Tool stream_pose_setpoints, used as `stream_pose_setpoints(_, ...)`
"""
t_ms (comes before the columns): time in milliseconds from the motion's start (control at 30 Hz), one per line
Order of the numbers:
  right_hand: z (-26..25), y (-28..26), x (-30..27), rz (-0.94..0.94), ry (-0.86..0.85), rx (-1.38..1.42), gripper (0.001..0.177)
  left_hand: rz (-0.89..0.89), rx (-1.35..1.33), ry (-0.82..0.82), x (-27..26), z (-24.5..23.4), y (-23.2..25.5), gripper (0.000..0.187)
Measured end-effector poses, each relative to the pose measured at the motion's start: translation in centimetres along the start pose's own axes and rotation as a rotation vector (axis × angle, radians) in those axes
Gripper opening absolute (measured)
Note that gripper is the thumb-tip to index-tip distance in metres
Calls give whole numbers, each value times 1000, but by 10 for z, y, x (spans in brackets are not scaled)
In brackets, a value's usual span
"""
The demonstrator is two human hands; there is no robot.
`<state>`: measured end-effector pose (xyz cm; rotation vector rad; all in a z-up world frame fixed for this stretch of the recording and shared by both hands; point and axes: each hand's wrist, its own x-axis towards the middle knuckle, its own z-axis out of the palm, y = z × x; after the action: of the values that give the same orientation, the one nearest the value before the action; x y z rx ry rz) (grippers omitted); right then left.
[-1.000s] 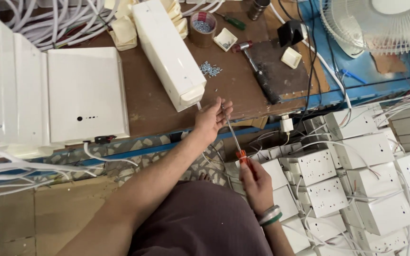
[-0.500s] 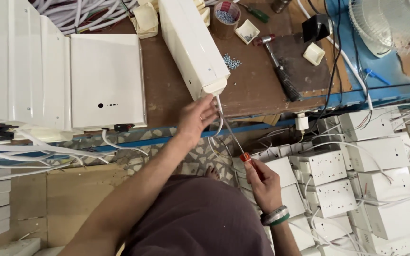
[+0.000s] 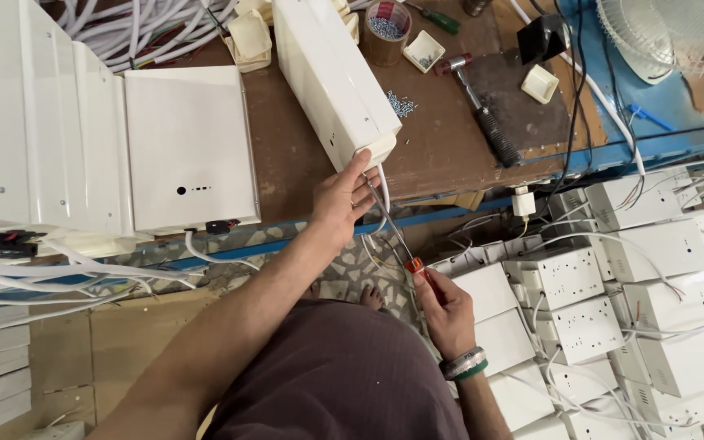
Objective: Wiring and assembling white electrical boxes at a production workstation.
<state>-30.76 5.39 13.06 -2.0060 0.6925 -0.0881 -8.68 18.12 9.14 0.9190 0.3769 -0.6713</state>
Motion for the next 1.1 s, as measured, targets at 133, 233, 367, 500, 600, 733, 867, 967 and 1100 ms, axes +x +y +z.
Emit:
stream_pose_setpoints(133, 8, 4, 1, 5, -2, 46, 38, 24, -37, -4, 4, 0, -5, 68)
stream_pose_setpoints(233, 12, 6, 3, -25, -26, 80, 38, 73, -76, 12, 0, 9, -10, 64)
stream_pose_setpoints(367, 20, -4, 5, -117, -23, 1, 39, 210, -91, 93, -6, 27, -18, 56)
stream_pose_setpoints(500, 19, -15, 8, -117, 14, -155, 41, 318, -73, 130, -8, 34, -22, 52)
stream_pose_setpoints(600, 17, -17, 12, -135, 12, -225, 40, 378, -22, 141, -8, 34, -23, 50)
stream_pose_setpoints(733, 15, -21, 15, -133, 2, -283, 39, 426, 44, 159, -13, 35, -16, 48)
stream_pose_setpoints(867, 12, -18, 19, -144, 4, -383, 38, 542, 12, 119, -12, 34, -18, 40)
stream_pose_setpoints(967, 9, -20, 18, -127, 31, -486, 38, 463, 92, 129, -12, 32, -16, 40)
stream_pose_setpoints(1100, 10, -19, 20, -155, 57, -550, 41, 502, 25, 110, -7, 36, -19, 37)
